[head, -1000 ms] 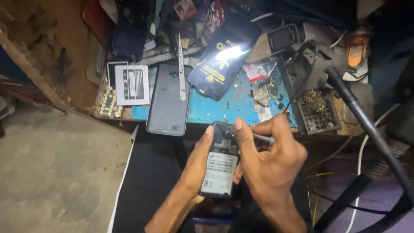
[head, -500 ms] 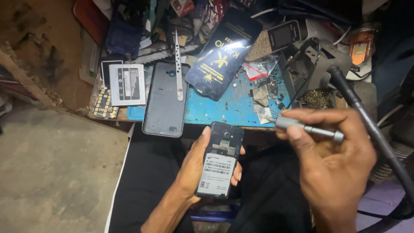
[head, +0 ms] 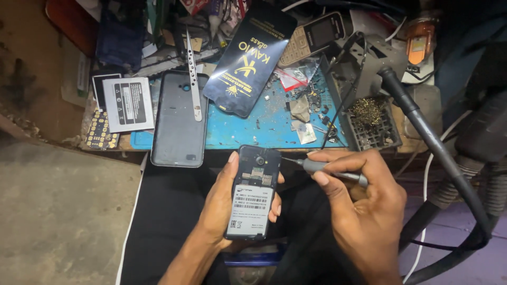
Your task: The person reassembles a smartphone by aligning the motherboard and battery into the chassis, then attaching the back cover and securing it with screws. The person uses a screwdriver to tighten screws around the back cover and camera area.
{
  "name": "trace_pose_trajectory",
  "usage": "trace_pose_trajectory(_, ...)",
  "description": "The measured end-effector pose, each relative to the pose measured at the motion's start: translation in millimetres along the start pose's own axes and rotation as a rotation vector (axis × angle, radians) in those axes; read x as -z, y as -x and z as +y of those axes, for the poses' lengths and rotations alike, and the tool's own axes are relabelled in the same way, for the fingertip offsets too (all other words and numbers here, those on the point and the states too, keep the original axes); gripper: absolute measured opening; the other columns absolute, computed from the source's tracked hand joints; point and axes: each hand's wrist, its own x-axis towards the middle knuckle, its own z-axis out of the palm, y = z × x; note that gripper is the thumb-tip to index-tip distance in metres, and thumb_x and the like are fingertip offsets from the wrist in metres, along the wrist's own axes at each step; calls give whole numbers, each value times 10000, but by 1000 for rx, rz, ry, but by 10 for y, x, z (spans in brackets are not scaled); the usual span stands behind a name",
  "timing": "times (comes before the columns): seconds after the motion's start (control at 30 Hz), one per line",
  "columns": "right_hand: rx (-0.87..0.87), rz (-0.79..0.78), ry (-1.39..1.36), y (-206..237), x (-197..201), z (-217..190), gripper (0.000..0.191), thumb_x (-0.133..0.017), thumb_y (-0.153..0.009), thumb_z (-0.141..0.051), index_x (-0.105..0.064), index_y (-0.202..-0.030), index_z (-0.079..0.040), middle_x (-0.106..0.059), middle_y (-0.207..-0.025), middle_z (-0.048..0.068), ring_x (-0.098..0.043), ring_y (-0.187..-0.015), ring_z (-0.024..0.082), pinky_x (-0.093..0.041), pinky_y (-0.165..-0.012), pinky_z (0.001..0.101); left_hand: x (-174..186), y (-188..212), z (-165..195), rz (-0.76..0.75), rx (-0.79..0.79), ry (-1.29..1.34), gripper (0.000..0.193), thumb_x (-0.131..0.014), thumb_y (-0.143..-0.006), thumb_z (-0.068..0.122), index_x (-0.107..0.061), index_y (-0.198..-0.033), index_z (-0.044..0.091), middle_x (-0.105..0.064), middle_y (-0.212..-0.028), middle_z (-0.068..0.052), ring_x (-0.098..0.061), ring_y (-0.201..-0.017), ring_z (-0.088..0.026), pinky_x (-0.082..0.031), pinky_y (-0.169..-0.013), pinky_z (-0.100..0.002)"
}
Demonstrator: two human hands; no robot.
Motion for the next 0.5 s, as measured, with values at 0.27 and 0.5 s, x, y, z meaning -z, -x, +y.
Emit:
trace_pose_trajectory(0.27,-8,-1,27,-22,-24,34,124,-677,-937,35,-566,-993,34,-756,-1131,190,-738,-1038,184,-604,-890,280,-18,8,10,-19,-11,-6,682,-329,-1060,565,-598,-1180,-50,-675,-994,-191,-696,-658,-286,-593,-564,-373)
trace_pose_trajectory(0.5,3,-15,26,-21,-10,53,117,-669,-950,31,-561,-994,30,-752,-1139,186,-734,-1044,177,-606,-897,275,-28,11,10,6,5,17,657,-332,-1050,564,-586,-1182,-28,-676,-1005,-185,-695,-654,-287,-590,-544,-370)
